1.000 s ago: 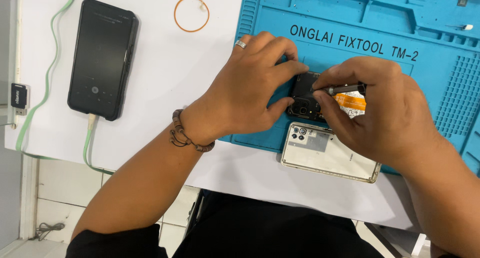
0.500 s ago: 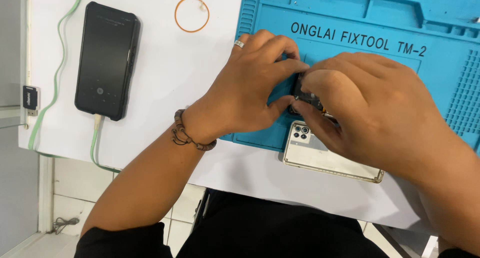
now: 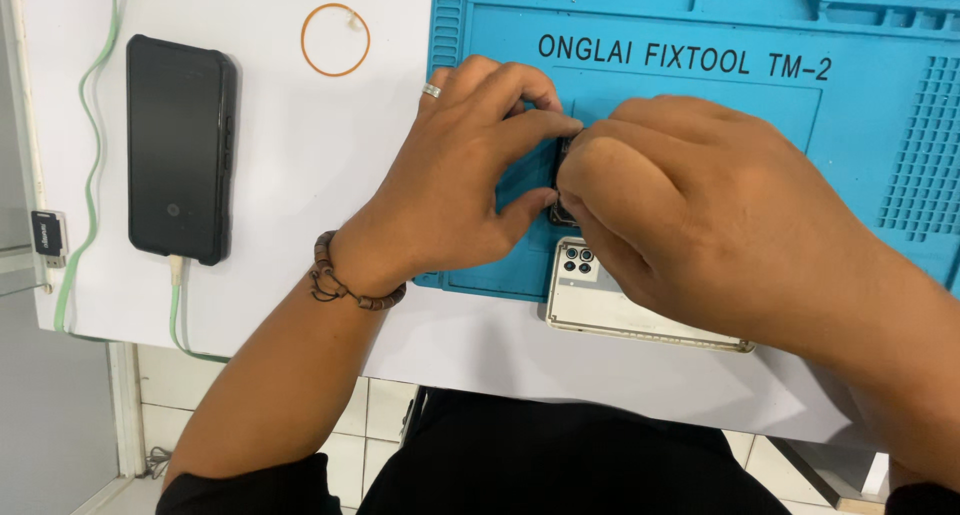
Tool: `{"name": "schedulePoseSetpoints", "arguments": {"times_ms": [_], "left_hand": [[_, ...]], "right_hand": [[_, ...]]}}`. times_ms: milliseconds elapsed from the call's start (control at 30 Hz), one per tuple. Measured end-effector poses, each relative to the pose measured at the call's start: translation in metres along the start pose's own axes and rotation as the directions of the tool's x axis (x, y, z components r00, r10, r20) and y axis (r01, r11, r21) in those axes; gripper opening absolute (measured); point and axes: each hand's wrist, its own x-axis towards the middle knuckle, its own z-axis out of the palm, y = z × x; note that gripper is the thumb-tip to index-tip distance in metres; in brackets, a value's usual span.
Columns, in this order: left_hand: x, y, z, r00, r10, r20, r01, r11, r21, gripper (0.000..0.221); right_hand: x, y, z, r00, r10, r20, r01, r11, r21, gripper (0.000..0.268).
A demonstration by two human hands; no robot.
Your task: The person uses a screwdriver to remove screws from a disassembled smartphone placed on a blue work mat. The person manipulates the phone's internal components, including the battery and camera module, while the phone's back cover rests nearby.
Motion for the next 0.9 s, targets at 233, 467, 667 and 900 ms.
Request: {"name": "schedulePoseSetpoints", "arguments": {"times_ms": [233, 467, 667, 900], "left_hand": [[0.001, 0.002, 0.001, 0.999, 0.021, -0.033, -0.021, 1.0, -0.004, 0.033], [0.0, 0.004, 0.002, 1.0, -0.011, -0.028, 0.011, 1.0, -0.008, 0.033], [0.002, 0.005, 0.001, 1.0, -0.018, -0.018, 0.018, 1.0, 0.005, 0.027], [0.001, 0.005, 0.001, 0.999, -0.024, -0.027, 0.023, 1.0, -0.018, 0.036]], "right_hand": [[-0.012, 0.009, 0.016, 0.987, -0.022, -0.157, -0.005, 0.986, -0.169, 0.049], [-0.004, 0.004, 0.015, 0.997, -0.026, -0.077, 0.021, 0.998, -0.06, 0.032], [-0.007, 0.005, 0.01, 0.997, 0.009, -0.083, -0.026, 0.98, -0.197, 0.035], [-0.008, 0.005, 0.025, 0.992, -0.036, -0.123, 0.013, 0.984, -0.177, 0.037]]}}
